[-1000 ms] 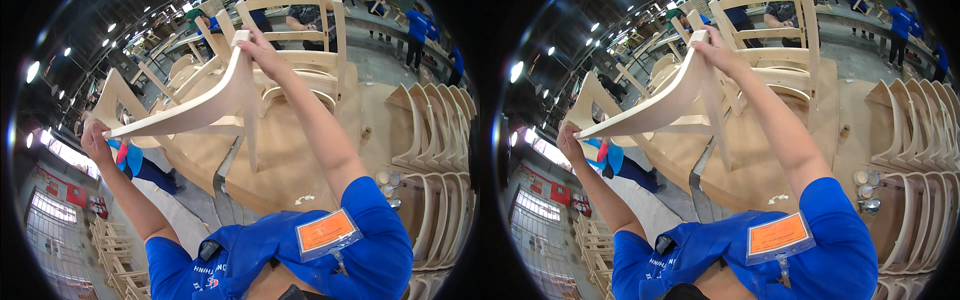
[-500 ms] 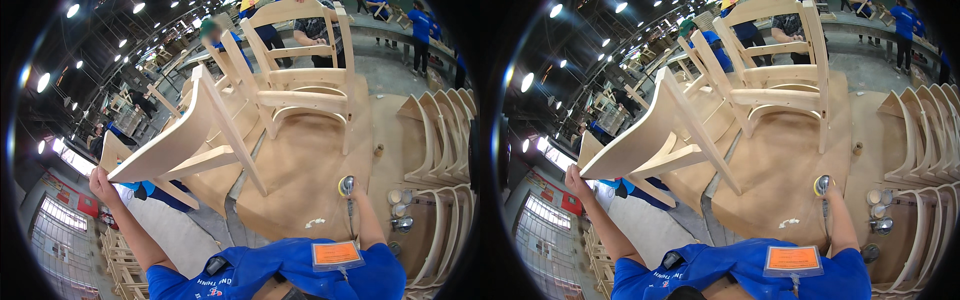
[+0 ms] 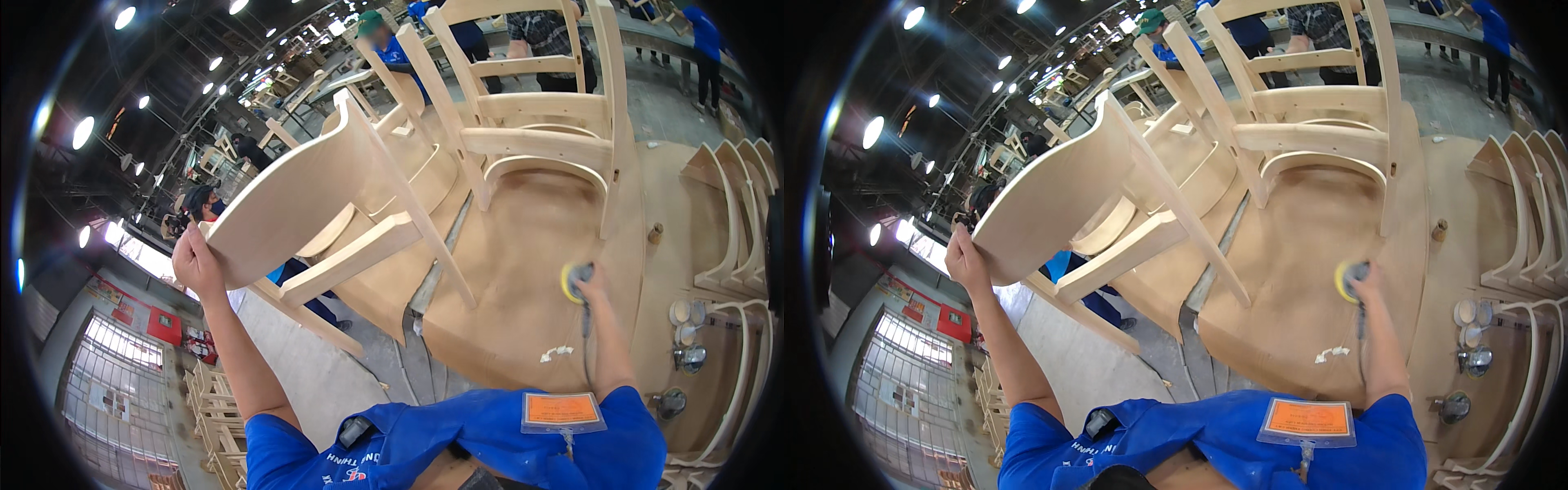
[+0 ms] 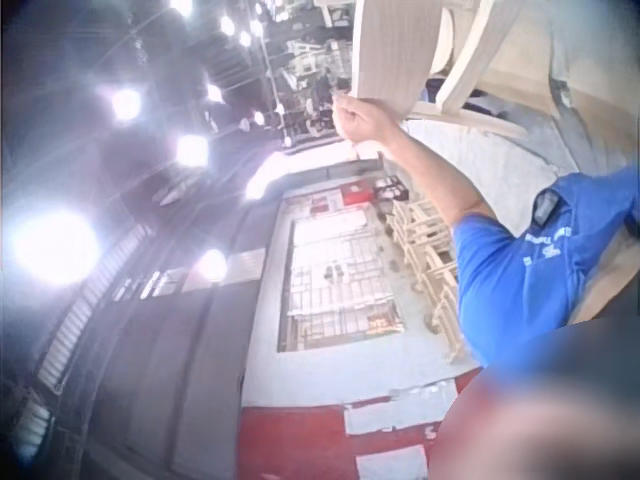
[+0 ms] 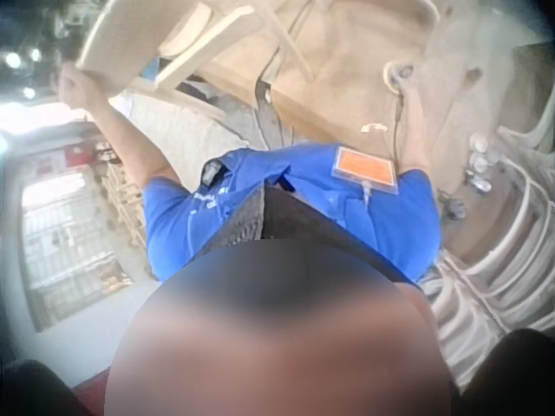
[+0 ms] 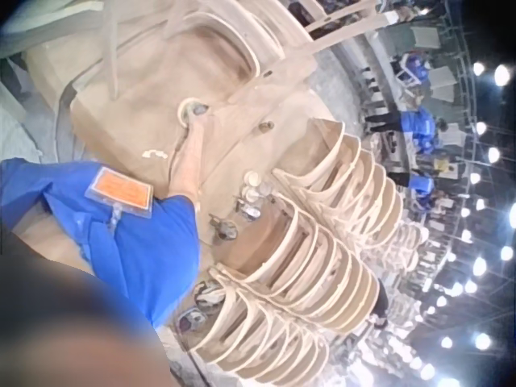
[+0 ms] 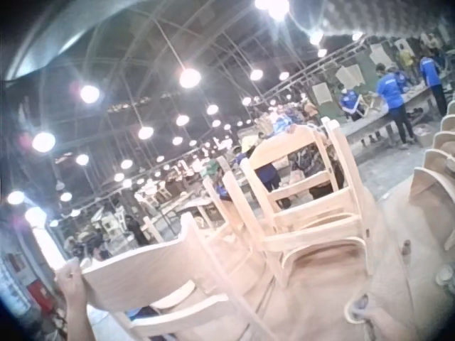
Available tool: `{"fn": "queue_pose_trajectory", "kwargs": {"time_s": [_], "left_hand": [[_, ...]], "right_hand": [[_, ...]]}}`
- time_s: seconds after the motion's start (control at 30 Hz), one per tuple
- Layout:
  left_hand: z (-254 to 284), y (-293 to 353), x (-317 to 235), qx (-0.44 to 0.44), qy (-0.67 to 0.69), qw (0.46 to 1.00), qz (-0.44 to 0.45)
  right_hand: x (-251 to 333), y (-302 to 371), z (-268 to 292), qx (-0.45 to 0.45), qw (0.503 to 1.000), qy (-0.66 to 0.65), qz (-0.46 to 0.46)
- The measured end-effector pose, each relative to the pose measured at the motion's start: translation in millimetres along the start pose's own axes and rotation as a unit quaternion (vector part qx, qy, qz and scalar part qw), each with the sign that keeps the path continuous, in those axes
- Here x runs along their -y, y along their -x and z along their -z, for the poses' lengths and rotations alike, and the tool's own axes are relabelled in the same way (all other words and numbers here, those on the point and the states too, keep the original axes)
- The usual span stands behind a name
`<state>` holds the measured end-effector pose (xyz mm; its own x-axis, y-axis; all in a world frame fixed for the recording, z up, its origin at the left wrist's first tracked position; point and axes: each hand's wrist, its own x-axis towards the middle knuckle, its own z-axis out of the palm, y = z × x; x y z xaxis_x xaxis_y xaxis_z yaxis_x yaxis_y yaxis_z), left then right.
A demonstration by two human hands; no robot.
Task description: The person sands a wooden chair frame using a handheld orbital sander, moving it along the curved backrest, legs, and seat supports. The person repositions the chair multiple times to access different surfaces and continues sanding until the clip ends.
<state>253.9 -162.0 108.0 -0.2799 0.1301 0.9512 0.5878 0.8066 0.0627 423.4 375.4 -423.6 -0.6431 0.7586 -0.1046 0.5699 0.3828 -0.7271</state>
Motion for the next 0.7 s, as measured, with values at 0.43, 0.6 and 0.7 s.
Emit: {"fn": "queue_pose_trajectory", "kwargs": {"time_s": [0.43,0.6,0.7], "left_hand": [[-28,-22,-65,-0.002,-0.119,0.973,-0.200],[-28,-22,-69,-0.010,-0.125,0.970,-0.210],[-28,-22,-72,-0.006,-0.127,0.968,-0.216]], "right_hand": [[466,71,56,0.043,0.675,-0.665,0.317],[486,112,68,-0.174,0.704,-0.552,0.412],[487,148,61,-0.184,0.701,-0.558,0.404]]}}
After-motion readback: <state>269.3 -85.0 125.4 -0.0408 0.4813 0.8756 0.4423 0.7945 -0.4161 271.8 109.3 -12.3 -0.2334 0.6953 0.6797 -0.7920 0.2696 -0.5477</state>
